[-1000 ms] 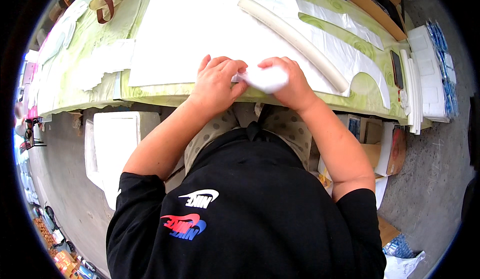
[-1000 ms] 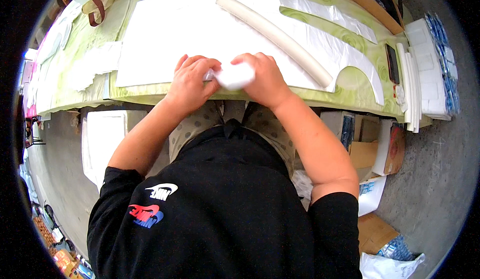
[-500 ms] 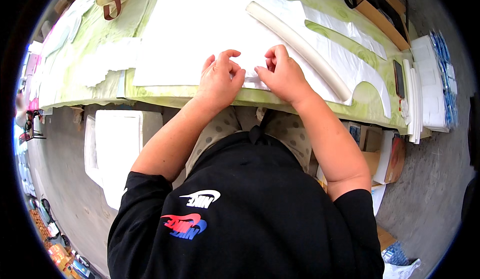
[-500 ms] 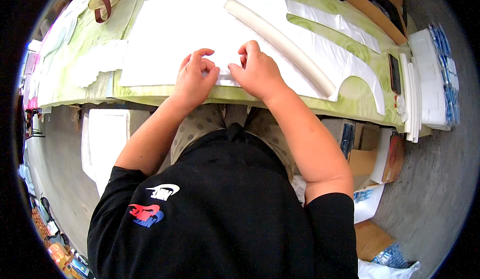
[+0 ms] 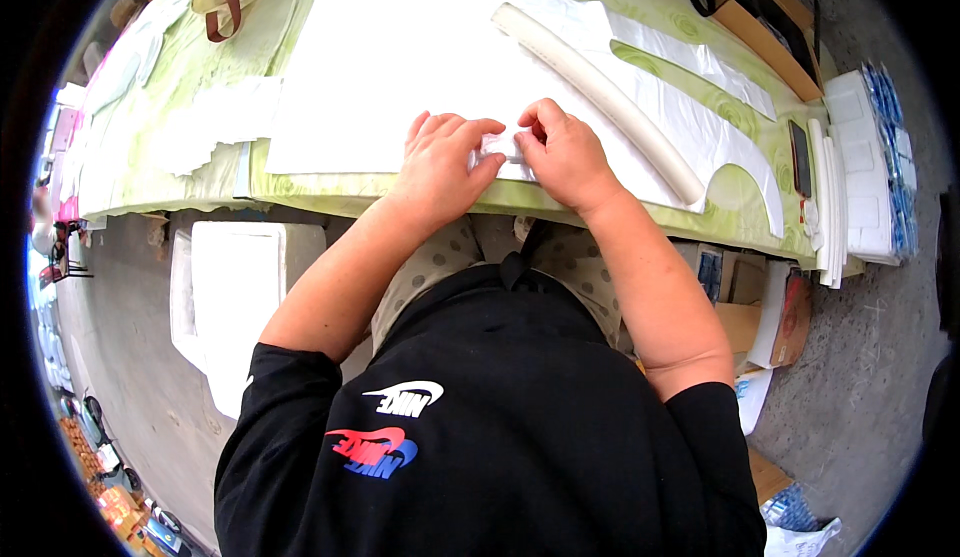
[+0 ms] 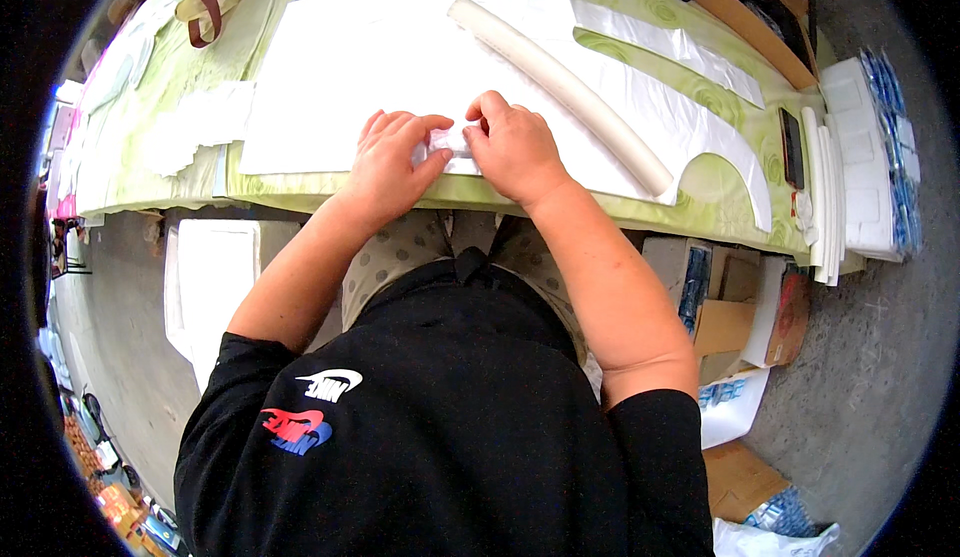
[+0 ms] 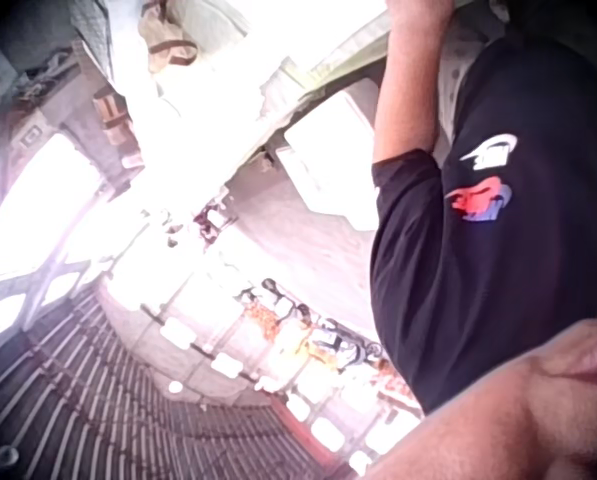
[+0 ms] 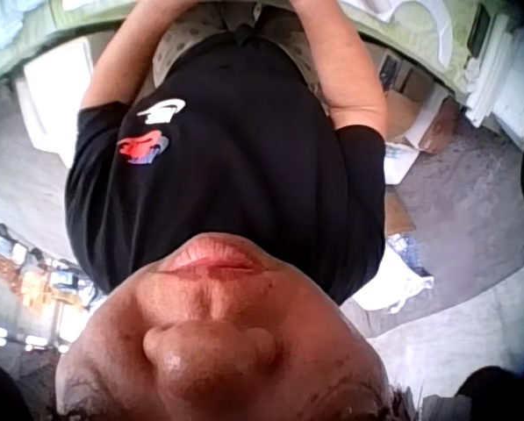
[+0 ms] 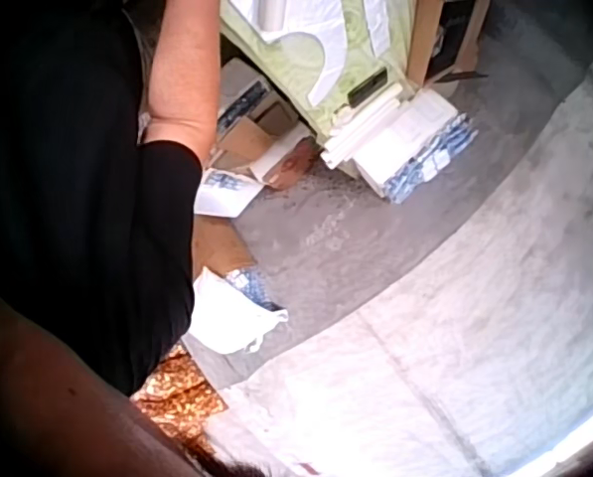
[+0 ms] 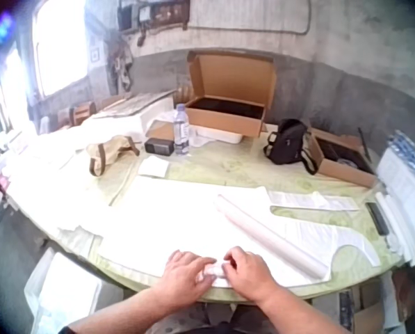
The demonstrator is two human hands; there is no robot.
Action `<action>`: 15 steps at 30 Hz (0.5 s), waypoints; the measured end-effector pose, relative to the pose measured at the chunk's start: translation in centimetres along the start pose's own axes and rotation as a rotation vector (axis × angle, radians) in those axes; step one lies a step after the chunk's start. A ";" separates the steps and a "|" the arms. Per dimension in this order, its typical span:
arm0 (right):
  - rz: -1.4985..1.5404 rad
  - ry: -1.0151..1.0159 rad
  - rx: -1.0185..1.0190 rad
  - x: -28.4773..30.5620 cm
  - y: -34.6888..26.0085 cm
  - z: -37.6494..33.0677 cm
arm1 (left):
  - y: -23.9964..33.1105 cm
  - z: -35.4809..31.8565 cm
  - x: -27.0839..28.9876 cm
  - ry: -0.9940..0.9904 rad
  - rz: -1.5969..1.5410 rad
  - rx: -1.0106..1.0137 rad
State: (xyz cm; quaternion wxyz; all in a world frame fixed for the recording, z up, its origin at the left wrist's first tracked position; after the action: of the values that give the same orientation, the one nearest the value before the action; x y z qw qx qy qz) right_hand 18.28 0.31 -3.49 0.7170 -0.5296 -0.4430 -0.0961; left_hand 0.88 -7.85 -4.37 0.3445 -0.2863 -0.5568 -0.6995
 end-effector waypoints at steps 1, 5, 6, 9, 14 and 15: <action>0.006 0.013 0.010 -0.1 0.1 0.0 | -0.2 -0.1 0.1 0.030 0.012 -0.053; -0.005 0.061 0.057 -0.4 0.3 -0.1 | 0.8 -0.2 0.7 0.096 0.203 -0.132; -0.017 0.072 0.071 -0.4 0.2 -0.1 | 1.0 0.0 0.6 0.070 0.224 -0.173; -0.016 0.080 0.069 -0.6 0.4 0.3 | 1.0 0.8 0.3 -0.050 0.295 -0.202; -0.022 -0.009 0.030 0.1 -0.1 0.3 | 0.3 0.9 -0.7 -0.160 0.331 -0.071; -0.024 -0.013 0.037 0.2 0.0 0.2 | 0.4 0.8 -0.6 -0.163 0.340 -0.086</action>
State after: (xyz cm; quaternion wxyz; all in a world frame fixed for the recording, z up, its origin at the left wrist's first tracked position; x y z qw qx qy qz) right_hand 18.28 0.53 -3.29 0.7225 -0.5115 -0.4557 -0.0933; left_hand 1.56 -7.02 -4.46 0.3989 -0.4462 -0.4960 -0.6291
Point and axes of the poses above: each hand's wrist, its own z-axis towards the middle knuckle, its own x-axis out of the back of the hand, y = z × x, the point moved 2 cm from there along z, towards the middle knuckle, and after that the axes turned 2 degrees about -z, right-handed, at the moved point
